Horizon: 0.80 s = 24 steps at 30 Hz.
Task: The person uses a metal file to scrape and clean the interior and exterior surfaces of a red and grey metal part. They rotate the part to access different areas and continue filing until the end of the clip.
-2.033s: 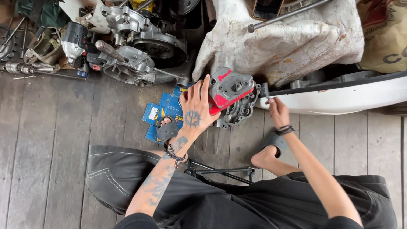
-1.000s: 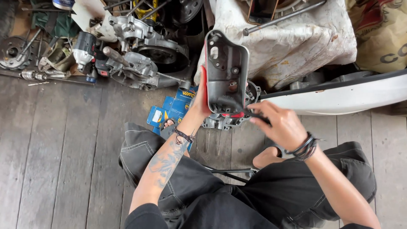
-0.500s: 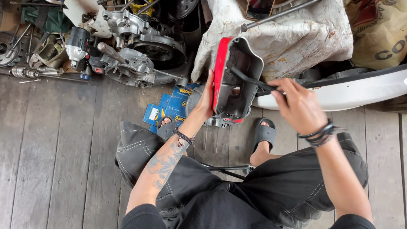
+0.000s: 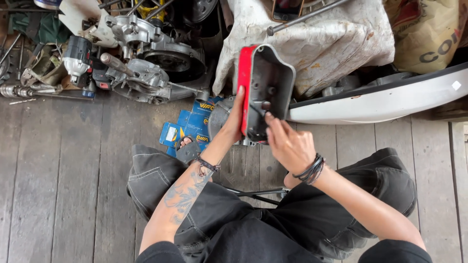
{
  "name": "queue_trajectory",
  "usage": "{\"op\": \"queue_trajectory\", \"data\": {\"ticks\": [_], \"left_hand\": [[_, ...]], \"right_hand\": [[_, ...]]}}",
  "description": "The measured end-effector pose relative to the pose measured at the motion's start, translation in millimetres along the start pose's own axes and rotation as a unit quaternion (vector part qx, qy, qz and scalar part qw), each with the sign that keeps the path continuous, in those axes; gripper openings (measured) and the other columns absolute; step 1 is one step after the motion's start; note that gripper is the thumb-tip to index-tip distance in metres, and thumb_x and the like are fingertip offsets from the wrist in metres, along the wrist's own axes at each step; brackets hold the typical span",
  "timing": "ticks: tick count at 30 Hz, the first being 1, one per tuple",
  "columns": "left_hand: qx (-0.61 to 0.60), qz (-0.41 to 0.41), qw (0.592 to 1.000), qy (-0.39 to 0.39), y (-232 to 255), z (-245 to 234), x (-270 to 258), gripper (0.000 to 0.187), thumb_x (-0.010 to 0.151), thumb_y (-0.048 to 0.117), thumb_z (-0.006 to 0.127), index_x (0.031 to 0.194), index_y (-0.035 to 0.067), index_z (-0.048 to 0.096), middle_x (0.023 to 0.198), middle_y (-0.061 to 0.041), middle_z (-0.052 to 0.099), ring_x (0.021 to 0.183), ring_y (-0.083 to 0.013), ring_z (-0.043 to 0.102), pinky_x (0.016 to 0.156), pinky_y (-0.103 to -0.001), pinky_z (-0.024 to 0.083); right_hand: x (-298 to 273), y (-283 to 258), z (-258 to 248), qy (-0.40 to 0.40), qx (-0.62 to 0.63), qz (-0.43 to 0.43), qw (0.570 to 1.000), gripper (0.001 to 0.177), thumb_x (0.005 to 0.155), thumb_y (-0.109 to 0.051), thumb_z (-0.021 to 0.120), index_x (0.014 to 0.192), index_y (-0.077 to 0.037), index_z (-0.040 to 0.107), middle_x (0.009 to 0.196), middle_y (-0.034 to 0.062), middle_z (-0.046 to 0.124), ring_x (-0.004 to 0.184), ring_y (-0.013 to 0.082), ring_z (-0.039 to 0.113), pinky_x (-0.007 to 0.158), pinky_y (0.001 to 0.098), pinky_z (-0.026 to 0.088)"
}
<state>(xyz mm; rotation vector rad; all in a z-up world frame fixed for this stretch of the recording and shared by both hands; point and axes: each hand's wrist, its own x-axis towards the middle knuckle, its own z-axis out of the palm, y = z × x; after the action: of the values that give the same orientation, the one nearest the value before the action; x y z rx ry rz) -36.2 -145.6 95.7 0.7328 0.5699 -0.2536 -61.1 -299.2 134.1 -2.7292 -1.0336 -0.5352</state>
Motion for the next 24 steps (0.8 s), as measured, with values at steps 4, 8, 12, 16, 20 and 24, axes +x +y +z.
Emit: {"op": "queue_trajectory", "data": {"ticks": [4,8,12,16,20,24], "left_hand": [[0.11,-0.004,0.994,0.0,6.9,-26.2,21.5,0.099,0.079,0.071,0.067,0.148,0.004,0.042,0.123,-0.028,0.065,0.106,-0.0365,0.069,0.097,-0.052,0.057],[0.059,-0.052,0.997,-0.015,-9.4,-31.7,15.5,0.099,0.079,0.074,0.06,0.145,0.002,0.042,0.121,-0.026,0.068,0.106,-0.0377,0.069,0.091,-0.048,0.058],[-0.03,-0.012,0.999,0.002,-6.0,-32.5,29.4,0.084,0.081,0.072,0.062,0.132,0.006,0.059,0.118,-0.023,0.07,0.106,-0.0351,0.071,0.091,-0.045,0.059],[-0.055,-0.012,0.998,0.014,29.3,11.2,-17.7,0.087,0.079,0.072,0.059,0.136,0.005,0.058,0.124,-0.025,0.067,0.112,-0.0361,0.067,0.096,-0.045,0.056],[0.019,-0.045,0.999,0.011,28.8,10.4,-20.2,0.107,0.077,0.076,0.053,0.153,0.003,0.035,0.144,-0.028,0.051,0.132,-0.0385,0.052,0.116,-0.048,0.039],[0.029,-0.033,0.998,0.044,40.8,24.3,-35.1,0.112,0.075,0.078,0.053,0.157,0.006,0.027,0.149,-0.025,0.045,0.135,-0.0378,0.049,0.119,-0.051,0.034]], "right_hand": [[15.1,17.3,-1.7,0.028,-0.088,-0.028,0.995,0.029,0.096,-0.037,0.058,0.124,-0.034,0.064,0.067,-0.0114,0.066,0.042,0.0149,0.064,0.046,0.0283,0.052],[-2.5,0.3,6.3,0.022,-0.034,-0.019,0.999,0.035,0.094,-0.035,0.056,0.127,-0.035,0.065,0.057,-0.0107,0.063,0.041,0.0175,0.063,0.048,0.0292,0.053],[12.5,12.4,-10.5,-0.004,0.044,0.02,0.999,0.043,0.092,-0.026,0.057,0.134,-0.03,0.062,0.045,-0.0115,0.053,0.04,0.0165,0.061,0.05,0.0272,0.051],[21.2,24.0,-5.8,-0.022,0.132,0.039,0.99,0.04,0.096,-0.015,0.055,0.135,-0.019,0.06,0.049,-0.0051,0.054,0.039,0.0214,0.059,0.052,0.0296,0.052],[19.3,18.3,9.1,-0.087,0.175,0.056,0.979,0.038,0.094,-0.018,0.058,0.132,-0.018,0.059,0.049,-0.0046,0.059,0.046,0.0297,0.064,0.053,0.0409,0.054],[5.8,9.4,18.8,-0.171,0.162,0.064,0.97,0.037,0.094,-0.031,0.056,0.13,-0.027,0.054,0.049,0.0012,0.062,0.056,0.0387,0.07,0.061,0.0518,0.055]]}}
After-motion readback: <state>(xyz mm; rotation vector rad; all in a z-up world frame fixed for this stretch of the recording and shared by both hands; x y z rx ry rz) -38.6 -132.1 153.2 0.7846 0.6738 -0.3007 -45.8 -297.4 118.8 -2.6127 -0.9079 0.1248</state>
